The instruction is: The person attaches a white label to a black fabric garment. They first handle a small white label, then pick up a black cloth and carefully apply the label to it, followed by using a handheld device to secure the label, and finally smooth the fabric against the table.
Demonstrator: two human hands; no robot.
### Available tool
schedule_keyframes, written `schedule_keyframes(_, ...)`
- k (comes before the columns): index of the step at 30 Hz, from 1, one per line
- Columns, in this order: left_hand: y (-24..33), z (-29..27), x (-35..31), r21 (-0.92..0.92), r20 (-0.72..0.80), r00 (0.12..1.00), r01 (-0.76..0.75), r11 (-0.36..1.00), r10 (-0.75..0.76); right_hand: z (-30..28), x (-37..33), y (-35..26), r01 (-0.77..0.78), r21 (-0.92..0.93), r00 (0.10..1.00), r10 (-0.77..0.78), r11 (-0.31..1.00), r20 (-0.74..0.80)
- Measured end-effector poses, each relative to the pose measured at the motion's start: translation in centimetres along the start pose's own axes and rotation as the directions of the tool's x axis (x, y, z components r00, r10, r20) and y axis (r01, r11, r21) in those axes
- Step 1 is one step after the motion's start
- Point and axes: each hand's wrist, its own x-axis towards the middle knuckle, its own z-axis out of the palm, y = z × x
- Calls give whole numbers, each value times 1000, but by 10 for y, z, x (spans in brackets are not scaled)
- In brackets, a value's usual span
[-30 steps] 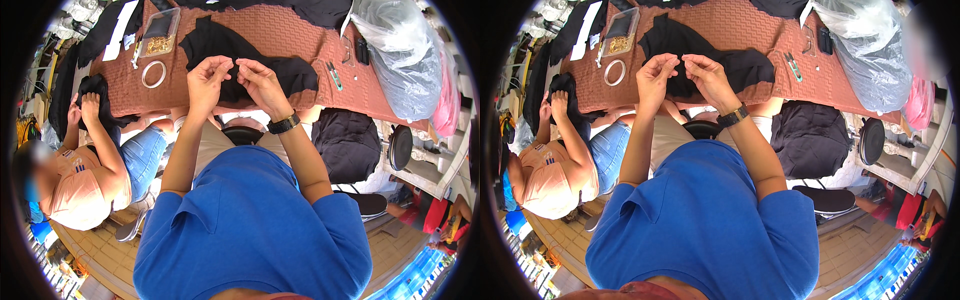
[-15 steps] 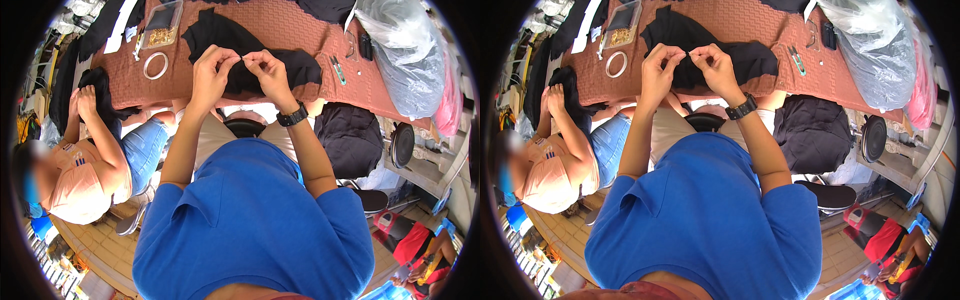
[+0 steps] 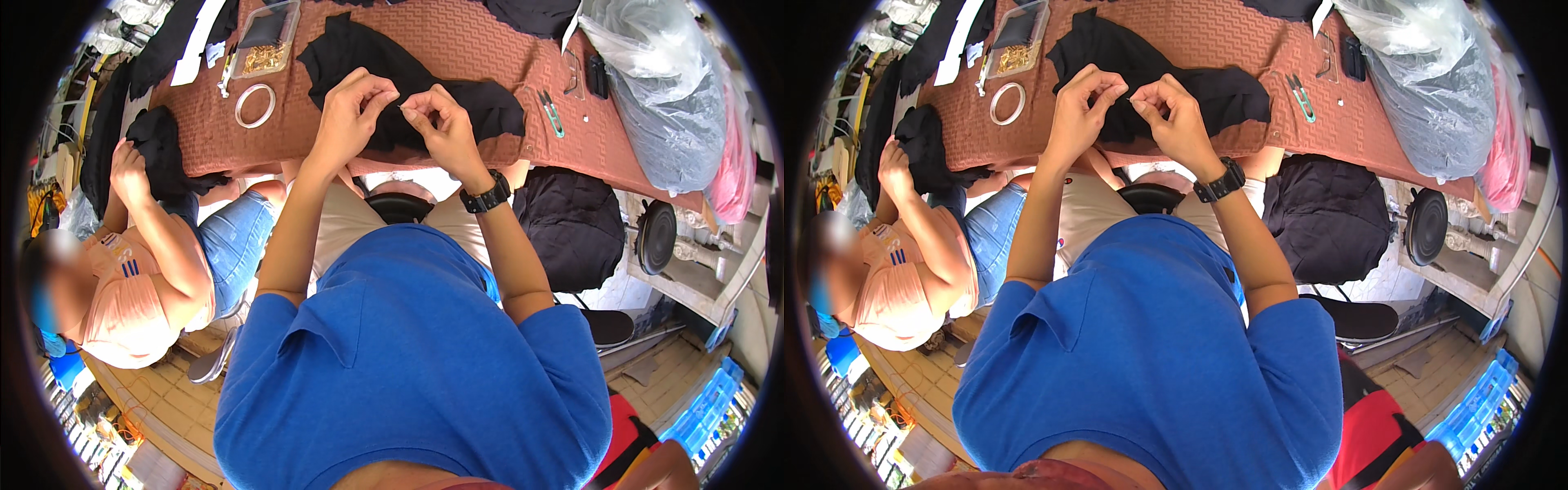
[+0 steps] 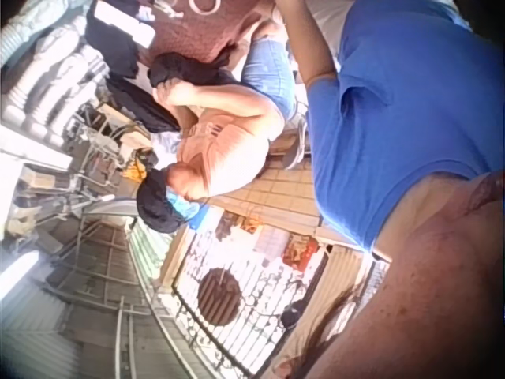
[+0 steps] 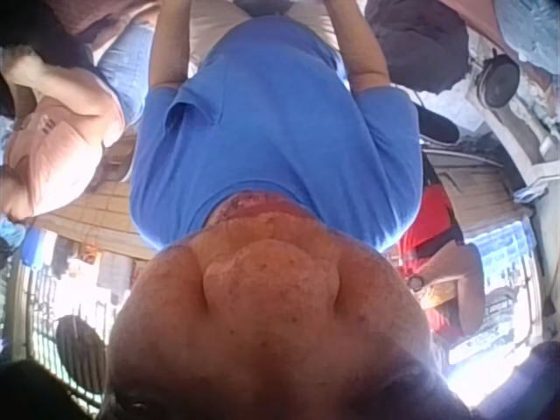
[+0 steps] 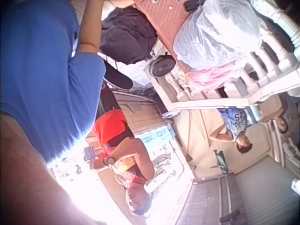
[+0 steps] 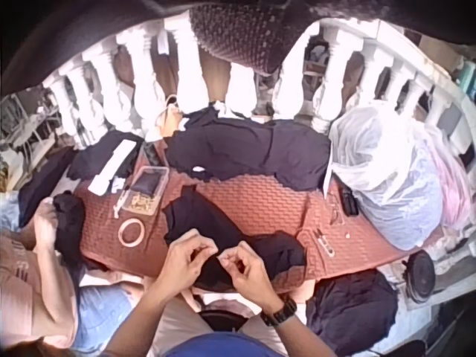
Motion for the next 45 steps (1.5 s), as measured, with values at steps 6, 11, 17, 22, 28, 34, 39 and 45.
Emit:
schedule_keyframes(6, 8, 0, -1, 2, 87, 996, -10, 1000, 10, -5, 5, 8, 61, 82, 994, -53, 995, -100)
schedule_keyframes(11, 4, -3, 4, 1, 88, 995, 53, 999, -52, -3, -2, 8, 23, 100, 999, -21, 995, -24)
schedule_keyframes(17, 10, -3, 0, -28, 179, 983, 41, 999, -36, -5, 4, 17, 59, 115, 995, -49, 992, -83)
schedule_keyframes(22, -4, 1, 1, -100, 139, 987, 98, 990, -83, -1, -3, 11, -28, 203, 999, 35, 979, -29)
schedule_keyframes(28, 5, 12, -7, -200, 75, 985, 168, 965, -156, 7, -4, 16, -114, 573, 975, 202, 811, -91)
schedule_keyframes(34, 3, 28, -10, -246, -122, 979, 128, 961, -161, 22, -7, 12, -52, 538, 963, 184, 841, -195)
schedule_keyframes(39, 0, 38, -11, -389, -215, 951, 126, 912, -223, 31, -9, 13, -20, 551, 953, 182, 834, -242)
schedule_keyframes(45, -1, 38, -17, -322, -167, 963, 149, 935, -211, 20, -7, -6, -20, 721, 974, 177, 693, -144)
